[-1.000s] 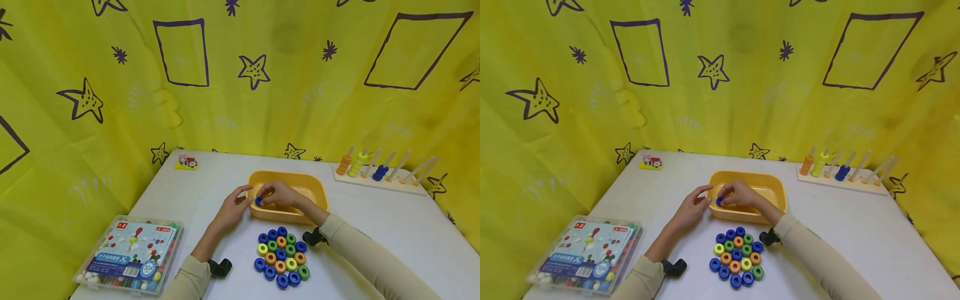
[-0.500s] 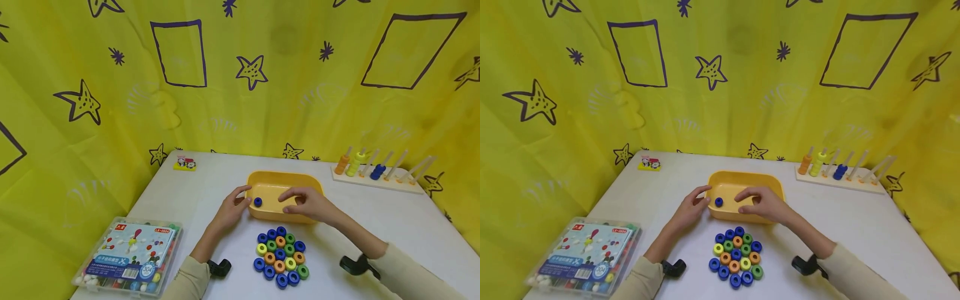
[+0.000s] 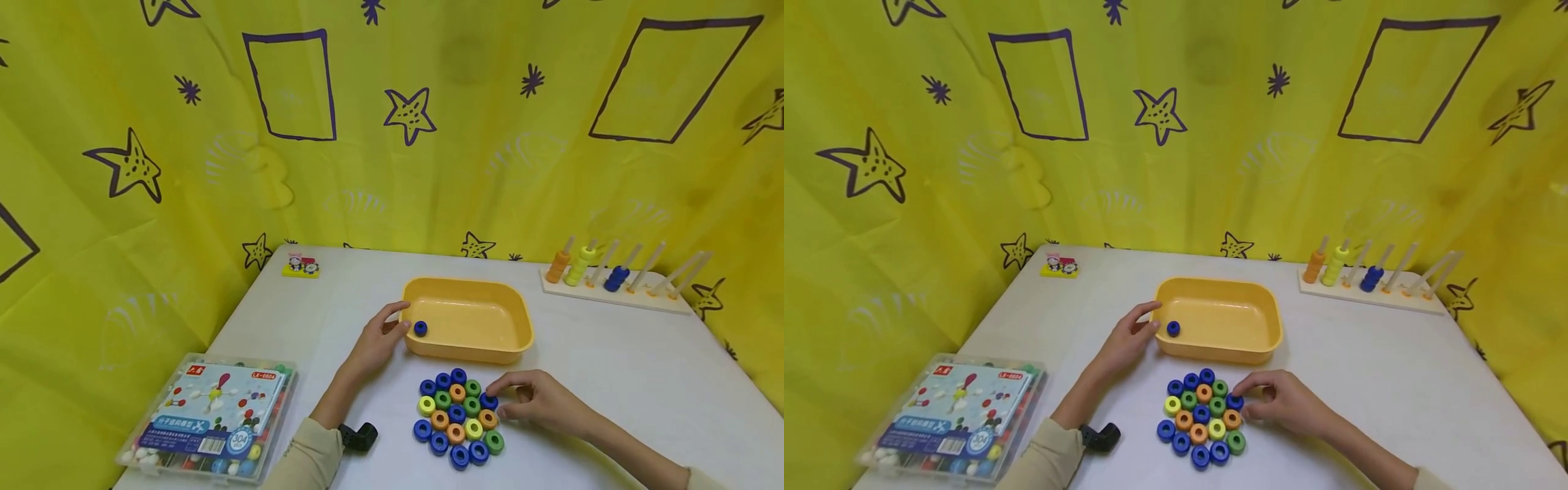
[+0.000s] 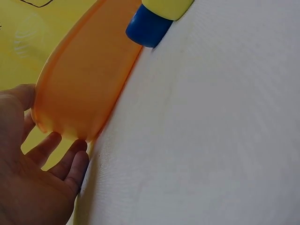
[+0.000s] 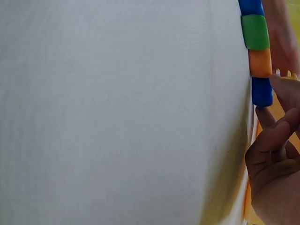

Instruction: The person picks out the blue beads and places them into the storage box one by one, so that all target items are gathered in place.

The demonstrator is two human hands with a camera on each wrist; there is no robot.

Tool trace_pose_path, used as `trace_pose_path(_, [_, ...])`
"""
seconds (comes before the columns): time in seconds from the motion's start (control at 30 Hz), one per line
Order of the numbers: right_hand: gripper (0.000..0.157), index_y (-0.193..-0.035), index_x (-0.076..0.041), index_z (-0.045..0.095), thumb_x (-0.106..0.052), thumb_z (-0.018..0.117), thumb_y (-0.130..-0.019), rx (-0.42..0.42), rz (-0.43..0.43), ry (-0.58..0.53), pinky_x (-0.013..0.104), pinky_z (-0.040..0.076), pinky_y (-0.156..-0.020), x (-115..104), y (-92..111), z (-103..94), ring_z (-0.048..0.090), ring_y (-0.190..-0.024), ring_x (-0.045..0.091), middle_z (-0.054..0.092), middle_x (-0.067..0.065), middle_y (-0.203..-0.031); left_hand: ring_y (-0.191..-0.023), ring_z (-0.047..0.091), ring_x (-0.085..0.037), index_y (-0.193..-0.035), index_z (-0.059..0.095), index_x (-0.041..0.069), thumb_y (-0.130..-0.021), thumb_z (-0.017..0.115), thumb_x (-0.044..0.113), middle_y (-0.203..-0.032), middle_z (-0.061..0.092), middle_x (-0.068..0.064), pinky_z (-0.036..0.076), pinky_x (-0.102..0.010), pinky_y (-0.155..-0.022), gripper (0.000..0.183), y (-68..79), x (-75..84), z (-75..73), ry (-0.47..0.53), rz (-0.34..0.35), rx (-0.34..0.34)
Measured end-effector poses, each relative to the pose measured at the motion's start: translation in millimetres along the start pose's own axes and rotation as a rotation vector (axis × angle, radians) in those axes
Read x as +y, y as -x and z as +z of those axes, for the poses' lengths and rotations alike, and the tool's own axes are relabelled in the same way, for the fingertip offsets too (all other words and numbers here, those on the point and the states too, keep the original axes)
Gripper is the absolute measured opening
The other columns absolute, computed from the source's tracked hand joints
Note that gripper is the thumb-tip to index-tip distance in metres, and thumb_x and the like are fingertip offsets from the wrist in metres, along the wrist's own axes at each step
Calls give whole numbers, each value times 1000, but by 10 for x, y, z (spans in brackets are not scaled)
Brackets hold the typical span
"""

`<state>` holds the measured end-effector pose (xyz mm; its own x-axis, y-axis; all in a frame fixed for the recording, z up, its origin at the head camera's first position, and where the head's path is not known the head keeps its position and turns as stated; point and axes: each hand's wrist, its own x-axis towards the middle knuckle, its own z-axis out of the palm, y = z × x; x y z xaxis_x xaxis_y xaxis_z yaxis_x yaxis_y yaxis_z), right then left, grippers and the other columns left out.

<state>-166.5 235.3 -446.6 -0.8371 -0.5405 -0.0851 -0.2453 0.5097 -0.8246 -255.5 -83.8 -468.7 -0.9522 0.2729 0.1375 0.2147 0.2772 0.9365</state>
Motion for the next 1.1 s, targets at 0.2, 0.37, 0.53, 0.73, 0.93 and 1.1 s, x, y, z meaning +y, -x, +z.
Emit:
trace_pose_path(0.2, [18,-98,-28,70,-30,73,-80,52,-6,71,22,36,-48,8,-34,50,43,-55,7,61,-4,-80,-117,49,-23,-133,48,31,-92,55,39,-138,40,14,40,-44,-94,42,-6,20,-17,4,5,2])
trace_pose_path(0.37, [18,-97,-26,70,-29,73,-80,50,-21,68,22,36,-47,-2,-27,31,43,-55,6,63,-5,-83,-117,49,-23,-133,48,31,-92,55,43,-139,40,13,40,-43,-94,44,17,21,-29,7,11,6])
trace_pose_path(0.53, [19,-98,-27,71,-31,73,-80,75,-43,62,22,35,-45,-167,-31,-128,41,-53,5,60,-1,-74,-117,49,-25,-134,48,30,-92,55,41,-139,40,11,40,-45,-93,43,22,36,-49,5,17,7])
trace_pose_path(0.73, [21,-100,-23,70,-28,73,-81,158,-148,43,24,35,-43,-538,-365,-374,41,-52,12,60,4,-80,-117,50,-24,-134,47,31,-93,54,41,-139,41,10,40,-46,-93,43,19,49,-73,-16,8,14])
trace_pose_path(0.93, [27,-103,-22,69,-32,74,-79,191,-97,-56,24,36,-43,-578,-1051,-352,40,-51,17,65,1,-100,-117,50,-24,-134,48,31,-93,53,41,-139,41,11,40,-45,-94,42,17,36,-59,-9,26,10])
trace_pose_path(1.1, [26,-103,-21,70,-30,74,-80,158,-8,-95,24,38,-48,-375,-1526,-230,47,-59,22,66,-1,-101,-117,50,-23,-134,47,31,-93,53,41,-138,41,12,40,-45,-94,43,34,26,-4,3,13,-13])
